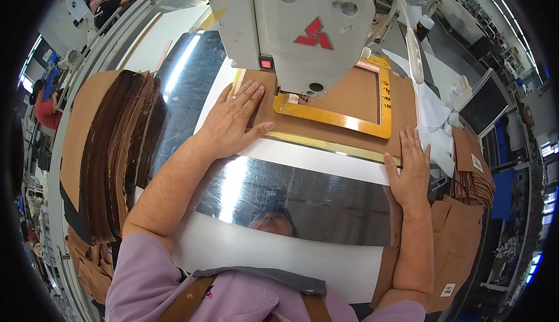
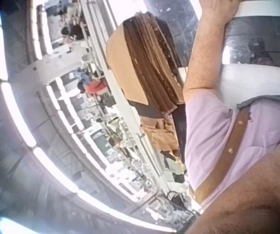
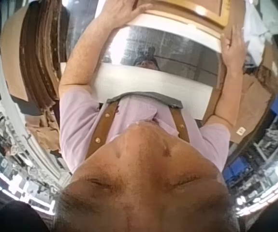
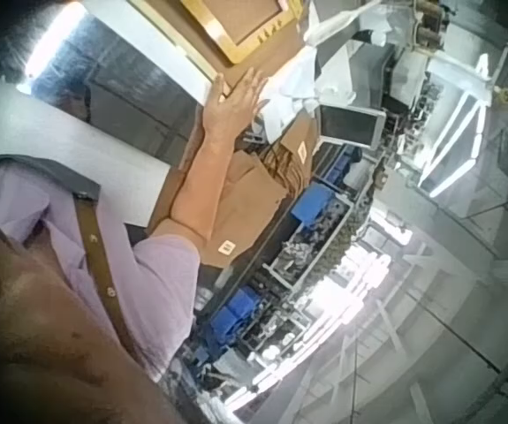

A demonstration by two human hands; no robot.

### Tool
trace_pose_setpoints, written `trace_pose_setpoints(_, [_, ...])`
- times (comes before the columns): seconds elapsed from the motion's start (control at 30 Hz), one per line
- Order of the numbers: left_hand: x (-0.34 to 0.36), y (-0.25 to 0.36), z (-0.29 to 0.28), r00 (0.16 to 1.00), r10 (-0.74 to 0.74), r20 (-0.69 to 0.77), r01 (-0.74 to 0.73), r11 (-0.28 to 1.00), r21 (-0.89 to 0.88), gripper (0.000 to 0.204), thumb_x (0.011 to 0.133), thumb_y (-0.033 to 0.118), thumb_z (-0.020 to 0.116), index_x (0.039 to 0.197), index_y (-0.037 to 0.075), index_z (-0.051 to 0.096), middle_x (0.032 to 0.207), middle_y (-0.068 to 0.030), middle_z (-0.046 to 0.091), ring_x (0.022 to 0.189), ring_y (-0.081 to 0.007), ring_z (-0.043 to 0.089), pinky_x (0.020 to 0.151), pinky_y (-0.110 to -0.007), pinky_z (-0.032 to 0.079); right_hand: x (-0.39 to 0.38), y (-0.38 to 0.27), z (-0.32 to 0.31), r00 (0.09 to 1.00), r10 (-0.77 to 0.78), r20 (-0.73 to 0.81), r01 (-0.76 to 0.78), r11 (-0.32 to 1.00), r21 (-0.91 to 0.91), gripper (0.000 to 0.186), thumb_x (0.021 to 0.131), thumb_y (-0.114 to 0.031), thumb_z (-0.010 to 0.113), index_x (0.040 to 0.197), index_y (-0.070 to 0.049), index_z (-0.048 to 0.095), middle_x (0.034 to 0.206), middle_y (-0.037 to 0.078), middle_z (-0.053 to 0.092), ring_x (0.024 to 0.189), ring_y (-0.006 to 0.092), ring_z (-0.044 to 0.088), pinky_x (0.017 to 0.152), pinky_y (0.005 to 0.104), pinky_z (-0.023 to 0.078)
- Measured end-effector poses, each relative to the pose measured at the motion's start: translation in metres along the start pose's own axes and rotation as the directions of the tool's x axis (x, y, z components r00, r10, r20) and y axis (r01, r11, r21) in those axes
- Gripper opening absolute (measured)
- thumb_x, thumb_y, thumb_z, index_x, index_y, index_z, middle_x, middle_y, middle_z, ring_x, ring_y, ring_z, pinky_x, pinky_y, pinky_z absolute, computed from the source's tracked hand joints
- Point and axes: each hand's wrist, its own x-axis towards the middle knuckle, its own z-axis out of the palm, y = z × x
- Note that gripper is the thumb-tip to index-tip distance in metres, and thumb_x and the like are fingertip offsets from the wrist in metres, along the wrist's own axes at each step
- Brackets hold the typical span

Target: Sewing a small leather pocket onto a larger leather panel using an industrial sewing machine.

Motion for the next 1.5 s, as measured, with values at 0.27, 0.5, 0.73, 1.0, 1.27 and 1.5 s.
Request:
trace_pose_setpoints(0.27, [-0.009,-0.006,0.000,0.990,0.055,-0.131,-0.061,0.997,-0.037,0.093,0.099,0.071,0.037,0.159,0.000,0.031,0.164,-0.0183,0.032,0.156,-0.0258,0.023,0.129,-0.049,0.009,0.000,0.002,-0.003,0.999,-0.019,0.049,0.017,0.998,0.055,0.060,0.102,-0.039,0.057,0.146,0.001,0.051,0.152,0.023,0.050,0.146,0.0383,0.042,0.123,0.0533,0.025])
trace_pose_setpoints(0.5, [0.006,-0.016,-0.005,0.991,-0.004,-0.130,-0.016,0.988,-0.151,0.071,0.102,0.054,0.048,0.150,0.002,0.048,0.156,-0.0190,0.046,0.148,-0.0296,0.038,0.124,-0.051,0.020,-0.002,0.006,-0.004,0.998,-0.018,0.056,0.016,0.999,0.035,0.060,0.101,-0.039,0.058,0.146,0.001,0.051,0.152,0.023,0.050,0.146,0.0380,0.041,0.123,0.0535,0.024])
trace_pose_setpoints(0.73, [0.079,-0.063,-0.001,0.983,-0.034,-0.180,0.005,0.987,-0.158,0.040,0.101,0.038,0.056,0.129,0.011,0.065,0.135,-0.0176,0.062,0.122,-0.0325,0.061,0.114,-0.054,0.035,0.001,0.003,-0.002,0.999,0.000,0.045,-0.003,0.997,0.080,0.061,0.101,-0.038,0.058,0.148,-0.001,0.049,0.154,0.022,0.047,0.148,0.0371,0.040,0.123,0.0528,0.024])
trace_pose_setpoints(1.0, [0.130,-0.077,0.020,0.961,0.018,-0.277,-0.165,0.841,-0.515,0.033,0.099,0.026,0.056,0.126,0.010,0.066,0.129,-0.0179,0.065,0.120,-0.0349,0.062,0.105,-0.045,0.047,0.002,0.003,-0.001,0.997,0.014,0.070,-0.019,0.997,0.070,0.059,0.101,-0.036,0.058,0.148,-0.001,0.050,0.155,0.021,0.047,0.148,0.0359,0.040,0.123,0.0517,0.025])
trace_pose_setpoints(1.27, [0.133,-0.098,0.042,0.727,0.076,-0.683,-0.299,0.930,-0.214,0.034,0.090,0.011,0.065,0.123,0.005,0.066,0.127,-0.0189,0.065,0.119,-0.0384,0.061,0.103,-0.044,0.048,0.005,-0.001,-0.002,0.998,0.008,0.065,-0.014,0.996,0.084,0.058,0.101,-0.036,0.057,0.148,-0.003,0.050,0.155,0.021,0.047,0.148,0.0358,0.040,0.123,0.0516,0.025])
trace_pose_setpoints(1.5, [0.057,-0.053,-0.022,0.987,-0.108,-0.116,0.060,0.931,-0.359,0.035,0.096,0.016,0.060,0.129,0.007,0.066,0.135,-0.0155,0.063,0.130,-0.0310,0.056,0.116,-0.053,0.034,0.000,0.003,-0.002,0.997,0.022,0.073,-0.027,0.997,0.068,0.058,0.102,-0.036,0.056,0.149,-0.003,0.050,0.156,0.021,0.046,0.148,0.0355,0.039,0.123,0.0519,0.025])
